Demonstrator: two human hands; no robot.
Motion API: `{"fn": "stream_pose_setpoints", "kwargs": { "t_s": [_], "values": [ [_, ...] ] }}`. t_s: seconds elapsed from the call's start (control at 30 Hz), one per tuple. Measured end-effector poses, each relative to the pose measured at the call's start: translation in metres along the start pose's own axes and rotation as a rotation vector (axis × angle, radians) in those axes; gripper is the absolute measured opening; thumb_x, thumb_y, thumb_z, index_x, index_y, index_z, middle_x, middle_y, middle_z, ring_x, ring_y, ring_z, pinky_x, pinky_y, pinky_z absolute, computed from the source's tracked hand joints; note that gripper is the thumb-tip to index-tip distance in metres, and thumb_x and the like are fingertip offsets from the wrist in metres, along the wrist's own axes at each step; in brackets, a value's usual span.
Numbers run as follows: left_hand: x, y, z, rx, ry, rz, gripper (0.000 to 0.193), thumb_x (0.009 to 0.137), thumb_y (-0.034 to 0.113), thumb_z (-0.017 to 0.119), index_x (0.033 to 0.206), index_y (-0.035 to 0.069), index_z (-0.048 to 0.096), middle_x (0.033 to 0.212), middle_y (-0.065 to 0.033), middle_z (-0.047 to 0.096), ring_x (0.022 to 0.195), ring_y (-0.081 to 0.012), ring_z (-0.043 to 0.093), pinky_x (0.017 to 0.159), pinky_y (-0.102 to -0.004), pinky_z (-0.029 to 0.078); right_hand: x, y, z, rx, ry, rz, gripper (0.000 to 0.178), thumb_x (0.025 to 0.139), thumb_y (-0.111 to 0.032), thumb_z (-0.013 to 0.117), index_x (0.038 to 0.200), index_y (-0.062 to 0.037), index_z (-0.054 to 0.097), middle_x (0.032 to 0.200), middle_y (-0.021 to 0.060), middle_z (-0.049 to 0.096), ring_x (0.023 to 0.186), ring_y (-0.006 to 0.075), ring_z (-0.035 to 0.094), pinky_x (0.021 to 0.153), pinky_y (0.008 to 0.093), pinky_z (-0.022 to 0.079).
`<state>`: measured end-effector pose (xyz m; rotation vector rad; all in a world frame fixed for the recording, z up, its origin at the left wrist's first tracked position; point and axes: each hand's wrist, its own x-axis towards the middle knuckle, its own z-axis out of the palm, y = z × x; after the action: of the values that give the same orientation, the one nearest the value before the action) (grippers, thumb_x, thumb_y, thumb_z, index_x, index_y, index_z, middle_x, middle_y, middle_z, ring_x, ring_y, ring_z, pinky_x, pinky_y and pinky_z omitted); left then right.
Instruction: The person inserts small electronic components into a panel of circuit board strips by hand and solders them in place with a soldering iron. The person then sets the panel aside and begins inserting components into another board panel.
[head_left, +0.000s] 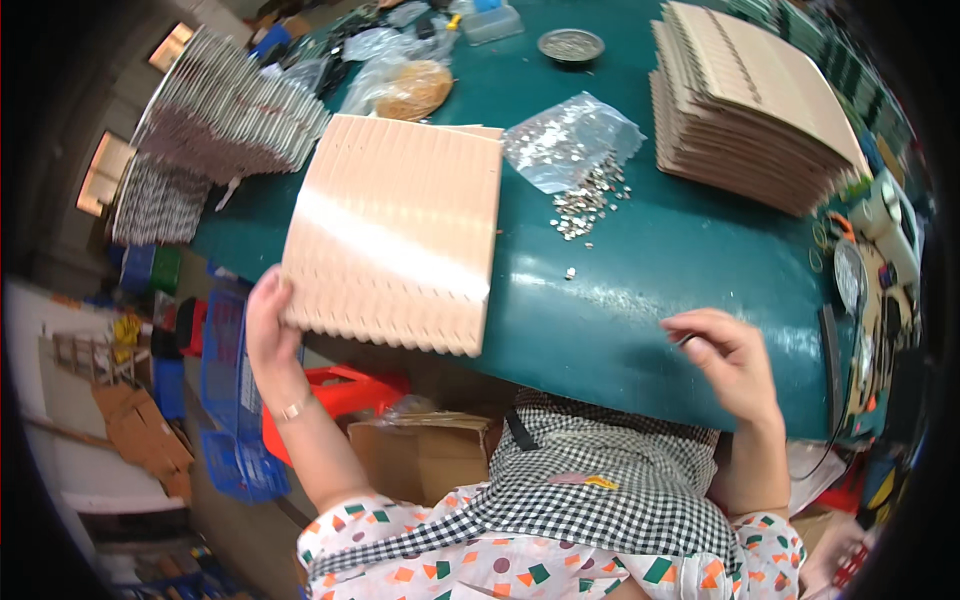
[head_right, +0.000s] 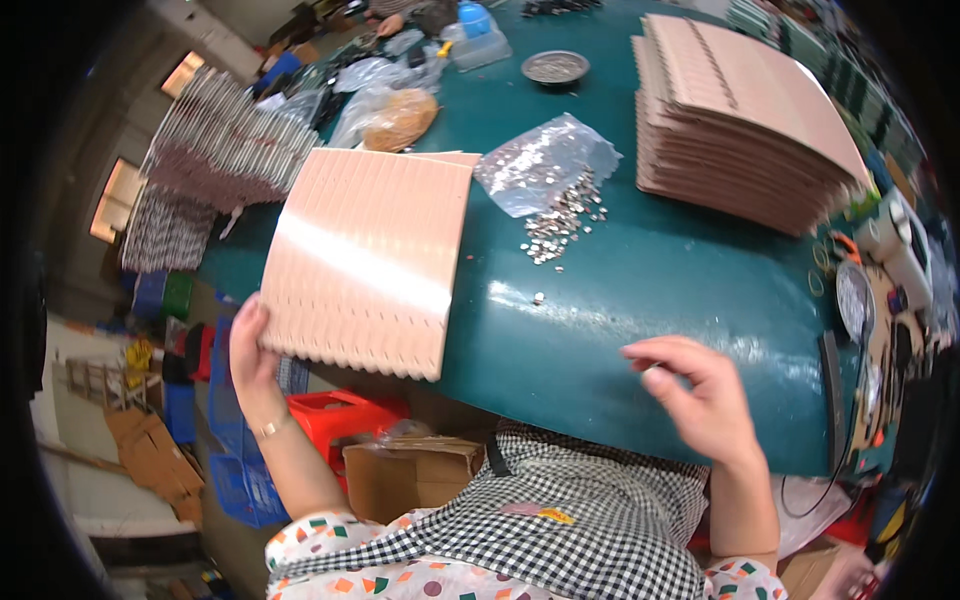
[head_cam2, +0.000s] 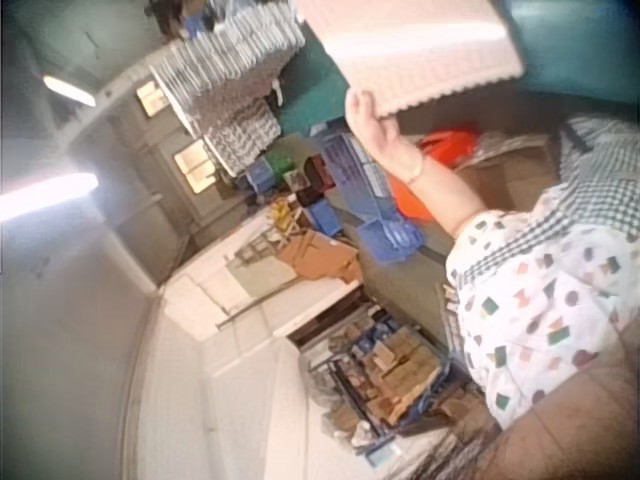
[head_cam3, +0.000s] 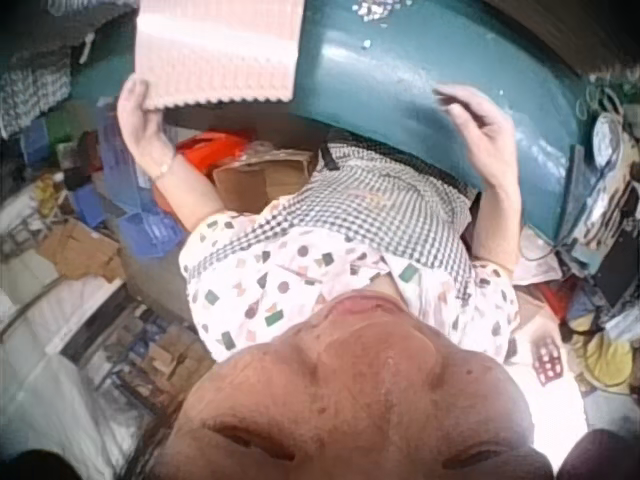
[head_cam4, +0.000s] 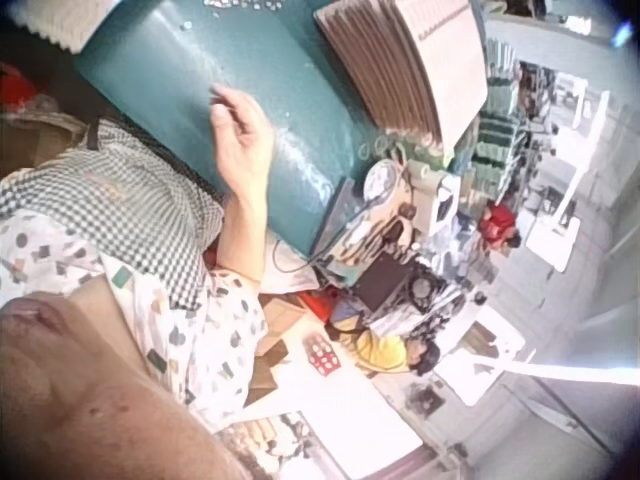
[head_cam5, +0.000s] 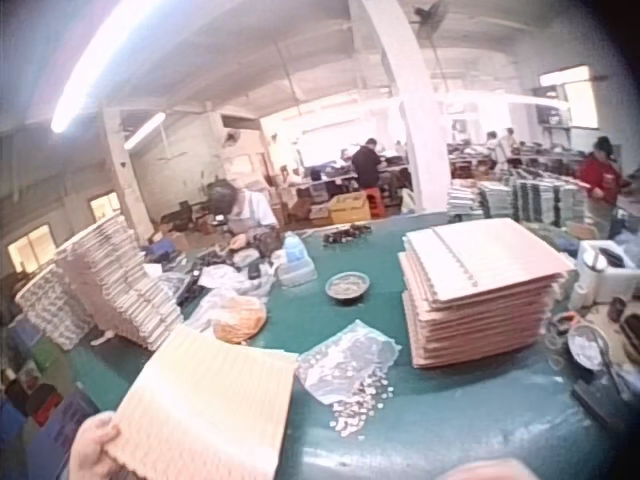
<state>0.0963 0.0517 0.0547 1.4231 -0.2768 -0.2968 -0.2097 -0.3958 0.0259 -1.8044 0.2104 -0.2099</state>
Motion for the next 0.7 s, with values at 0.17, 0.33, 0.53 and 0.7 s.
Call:
{"fn": "stream_pose_setpoints", "kwargs": {
  "t_s": [0.17, 0.33, 0.53, 0.7],
  "values": [
    [-0.065, -0.042, 0.113, -0.278, -0.109, -0.156, 0.034, 0.088, 0.005, 0.067, 0.119, -0.005, 0.059, 0.112, -0.0134, 0.068, 0.102, -0.0199, 0.068, 0.09, -0.0333, 0.056, -0.041, 0.012, 0.035, 0.476, -0.05, 0.129, 0.063, 0.098, -0.023, 0.064, 0.151, -0.0008, 0.036, 0.137, 0.015, 0.057, 0.111, 0.02, 0.061, 0.094, 0.0337, 0.052],
    [-0.091, -0.103, 0.235, -0.244, -0.446, -0.467, 0.026, 0.086, -0.003, 0.067, 0.111, 0.001, 0.061, 0.105, -0.0021, 0.065, 0.094, -0.01, 0.061, 0.086, -0.024, 0.05, -0.095, 0.033, -0.005, 0.576, 0.539, 0.204, 0.068, 0.091, -0.011, 0.07, 0.146, 0.0091, 0.036, 0.133, 0.0166, 0.06, 0.118, 0.0216, 0.061, 0.103, 0.0337, 0.048],
    [-0.068, -0.109, 0.262, 0.413, -0.578, 0.001, 0.017, 0.087, 0.001, 0.071, 0.104, 0.001, 0.072, 0.094, -0.0056, 0.071, 0.08, -0.0111, 0.066, 0.07, -0.0258, 0.056, -0.144, 0.065, -0.078, 0.479, 0.696, 0.244, 0.063, 0.091, -0.005, 0.067, 0.145, 0.0112, 0.039, 0.134, 0.0145, 0.06, 0.119, 0.0184, 0.061, 0.104, 0.0318, 0.047],
    [-0.008, -0.13, 0.256, 0.885, -0.238, 0.418, 0.025, 0.075, -0.001, 0.076, 0.099, 0.001, 0.071, 0.086, -0.0127, 0.069, 0.071, -0.0244, 0.063, 0.067, -0.0339, 0.052, -0.12, 0.103, -0.103, 0.386, 0.706, 0.231, 0.059, 0.093, -0.001, 0.06, 0.146, 0.0109, 0.038, 0.135, 0.0158, 0.059, 0.121, 0.0183, 0.06, 0.105, 0.0299, 0.045]
  ]
}}
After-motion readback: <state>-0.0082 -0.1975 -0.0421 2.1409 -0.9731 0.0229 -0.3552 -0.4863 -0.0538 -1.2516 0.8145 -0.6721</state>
